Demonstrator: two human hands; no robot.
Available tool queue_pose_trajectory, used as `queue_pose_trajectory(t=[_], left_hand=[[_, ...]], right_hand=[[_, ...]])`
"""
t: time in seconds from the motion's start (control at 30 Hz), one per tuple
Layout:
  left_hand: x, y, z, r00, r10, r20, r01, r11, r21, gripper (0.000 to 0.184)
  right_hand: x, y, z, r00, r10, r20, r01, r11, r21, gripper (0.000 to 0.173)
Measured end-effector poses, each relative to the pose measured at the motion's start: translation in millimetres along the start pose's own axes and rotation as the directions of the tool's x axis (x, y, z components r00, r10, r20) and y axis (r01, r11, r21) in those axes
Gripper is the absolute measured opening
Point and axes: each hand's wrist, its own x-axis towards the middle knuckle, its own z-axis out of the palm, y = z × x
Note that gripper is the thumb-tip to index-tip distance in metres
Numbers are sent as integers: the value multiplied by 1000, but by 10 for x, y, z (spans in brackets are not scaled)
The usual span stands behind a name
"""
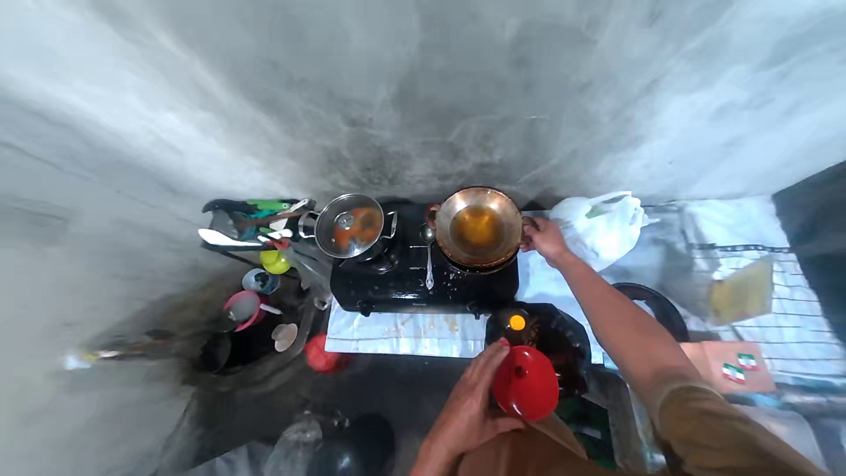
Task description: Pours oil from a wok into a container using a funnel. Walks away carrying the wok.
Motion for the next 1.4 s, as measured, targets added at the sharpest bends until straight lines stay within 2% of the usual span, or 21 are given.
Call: queue_pose_trajectory(t=[0.27,0.37,0.47,0.73,0.93,1.13,1.4], left_hand=[[25,-78,124,1000,7,-4,-7,1000,0,116],[42,-105,215,998,-22,-57,17,996,-92,119],[63,-118,267,992,-80,-101,61,982,-181,121],[81,-196,350,974,-146,-171,103,966,-235,118],[73,-205,364,964,-179,-195,114,946,-304,117],[64,-189,351,957,-211,-198,145,941,-305,119],[44,-215,348,959,-214,-185,157,947,-281,119]], right_hand=[[-915,-669,-282,983,-155,-94,153,988,-22,30],[-1344,-821,-394,977,-169,-134,172,985,8,28],[-1742,-823,-512,969,-172,-175,176,984,8,27],[-2614,-570,-691,955,-186,-231,180,982,-49,28],[-2929,-329,-609,915,-231,-330,263,963,53,22],[-3039,-142,-567,884,-283,-371,315,949,29,23],[-3118,-125,-518,862,-308,-403,333,943,-8,25]])
